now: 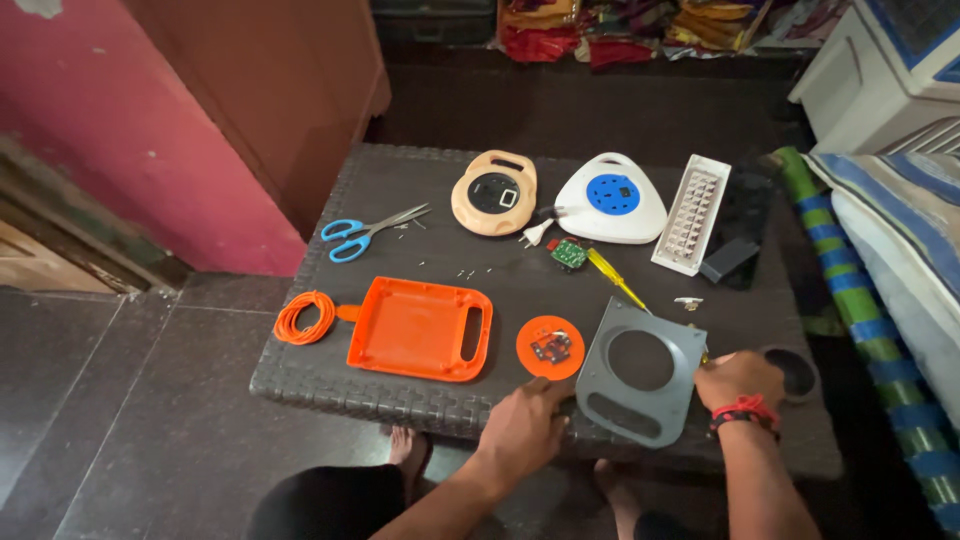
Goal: The person disassembles an orange plastic power strip using a screwdriver, removes the internal components, and then unscrews the socket module. The person then handles an orange power cord, untangling it on the table.
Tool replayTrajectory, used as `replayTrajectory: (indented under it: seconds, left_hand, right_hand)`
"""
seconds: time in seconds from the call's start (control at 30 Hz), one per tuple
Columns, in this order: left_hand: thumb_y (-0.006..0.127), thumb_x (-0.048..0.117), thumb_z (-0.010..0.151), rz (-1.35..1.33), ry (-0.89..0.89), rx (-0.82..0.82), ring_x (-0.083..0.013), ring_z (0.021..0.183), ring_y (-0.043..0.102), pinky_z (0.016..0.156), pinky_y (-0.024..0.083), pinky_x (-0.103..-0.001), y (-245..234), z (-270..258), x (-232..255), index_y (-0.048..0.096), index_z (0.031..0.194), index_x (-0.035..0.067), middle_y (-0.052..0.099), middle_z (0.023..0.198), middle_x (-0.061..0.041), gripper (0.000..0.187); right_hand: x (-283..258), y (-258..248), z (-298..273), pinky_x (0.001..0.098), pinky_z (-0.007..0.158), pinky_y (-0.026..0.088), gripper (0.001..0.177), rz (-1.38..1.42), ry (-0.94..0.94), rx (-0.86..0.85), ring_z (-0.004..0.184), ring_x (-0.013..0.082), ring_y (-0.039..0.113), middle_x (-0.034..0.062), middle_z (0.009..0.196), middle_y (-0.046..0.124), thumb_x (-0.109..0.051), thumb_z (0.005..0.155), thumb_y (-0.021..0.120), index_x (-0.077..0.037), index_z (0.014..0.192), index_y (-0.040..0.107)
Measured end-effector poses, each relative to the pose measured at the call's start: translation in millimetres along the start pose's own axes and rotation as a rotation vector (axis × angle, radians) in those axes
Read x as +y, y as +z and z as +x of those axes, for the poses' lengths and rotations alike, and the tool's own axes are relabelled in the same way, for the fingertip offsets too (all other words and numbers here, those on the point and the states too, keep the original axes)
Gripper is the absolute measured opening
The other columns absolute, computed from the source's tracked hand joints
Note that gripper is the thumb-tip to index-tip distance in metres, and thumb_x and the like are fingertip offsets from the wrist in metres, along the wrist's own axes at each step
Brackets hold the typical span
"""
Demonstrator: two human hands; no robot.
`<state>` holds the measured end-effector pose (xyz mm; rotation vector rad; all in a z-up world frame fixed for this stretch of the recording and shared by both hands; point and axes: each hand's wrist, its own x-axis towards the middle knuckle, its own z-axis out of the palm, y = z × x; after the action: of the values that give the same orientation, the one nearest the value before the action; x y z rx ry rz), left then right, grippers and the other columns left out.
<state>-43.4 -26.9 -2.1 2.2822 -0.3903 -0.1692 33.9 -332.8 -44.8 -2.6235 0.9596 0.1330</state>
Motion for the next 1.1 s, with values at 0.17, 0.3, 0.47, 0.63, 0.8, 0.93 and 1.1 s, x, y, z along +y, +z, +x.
replayTrajectory:
  seconds: [0.17, 0.3, 0.47, 0.63, 0.8, 0.93, 1.1]
  left_hand:
    - [0.070, 0.013, 0.085, -0.033, 0.056, 0.036, -0.0397, 0.101, 0.067, 0.085, 0.054, -0.049, 3.2, -0.8, -7.2, 0.070, 0.119, 0.011, 0.069, 0.114, -0.016, 0.034]
    - [0.069, 0.036, 0.100, 0.273, -0.055, -0.330, -0.0391, 0.103, 0.068, 0.091, 0.055, -0.047, 5.1, 5.8, -8.4, 0.074, 0.109, 0.006, 0.073, 0.106, -0.018, 0.031]
    - [0.071, 0.020, 0.088, -0.030, 0.094, 0.001, -0.0388, 0.100, 0.068, 0.088, 0.054, -0.047, -13.0, 11.0, -10.5, 0.073, 0.117, 0.011, 0.072, 0.107, -0.018, 0.030]
    - [0.073, 0.006, 0.083, -0.084, 0.121, 0.325, -0.0373, 0.108, 0.064, 0.093, 0.052, -0.045, -33.2, 24.1, -23.2, 0.076, 0.105, 0.005, 0.069, 0.113, -0.016, 0.022]
    - [0.074, -0.001, 0.078, -0.080, 0.166, 0.336, -0.0386, 0.118, 0.061, 0.101, 0.049, -0.044, -26.4, 29.4, -20.3, 0.071, 0.111, 0.004, 0.066, 0.123, -0.016, 0.034]
    - [0.078, 0.004, 0.071, -0.009, 0.158, 0.351, -0.0408, 0.135, 0.048, 0.109, 0.040, -0.051, -18.6, 43.6, -16.7, 0.054, 0.135, 0.001, 0.055, 0.140, -0.020, 0.068]
    - [0.084, 0.011, 0.072, 0.124, 0.085, 0.242, -0.0415, 0.143, 0.032, 0.108, 0.027, -0.062, -1.2, 57.7, -13.7, 0.051, 0.139, 0.005, 0.040, 0.150, -0.023, 0.076]
  right_hand:
    - [-7.2, -20.9, -4.1, 0.0465, 0.082, 0.060, 0.052, -0.051, 0.086, 0.116, 0.096, 0.0417, 0.073, 0.0270, 0.099, 0.075, -0.050, 0.073, 0.087, -0.003, 0.095, 0.081]
    - [-14.8, -32.5, -23.7, 0.0488, 0.080, 0.059, 0.030, 0.052, -0.065, 0.322, 0.092, 0.0417, 0.074, 0.0232, 0.098, 0.077, -0.036, 0.086, 0.073, -0.011, 0.100, 0.083]
    - [-46.6, -8.4, -45.8, 0.0338, 0.066, 0.056, 0.018, 0.827, -0.179, 0.137, 0.078, 0.0219, 0.073, 0.0121, 0.091, 0.078, -0.018, 0.086, 0.074, -0.004, 0.096, 0.077]
    - [-83.6, 15.0, -64.4, 0.0273, 0.056, 0.052, 0.022, 1.270, -0.184, -0.169, 0.065, 0.0169, 0.066, 0.0155, 0.089, 0.076, -0.004, 0.096, 0.065, 0.003, 0.117, 0.065]
    - [-120.5, 12.0, -94.3, 0.0284, 0.055, 0.056, 0.067, 1.379, -0.242, -0.163, 0.064, 0.0184, 0.068, 0.0167, 0.092, 0.070, 0.002, 0.091, 0.065, -0.006, 0.150, 0.034]
    - [-141.4, 7.6, -107.5, 0.0315, 0.057, 0.060, 0.086, 1.362, -0.279, -0.089, 0.068, 0.0226, 0.072, 0.0162, 0.101, 0.063, 0.008, 0.088, 0.063, -0.013, 0.159, 0.019]
    - [-153.9, 8.8, -113.1, 0.0325, 0.057, 0.062, 0.084, 1.375, -0.264, -0.038, 0.071, 0.0257, 0.075, 0.0171, 0.111, 0.060, 0.009, 0.089, 0.061, -0.014, 0.159, 0.021]
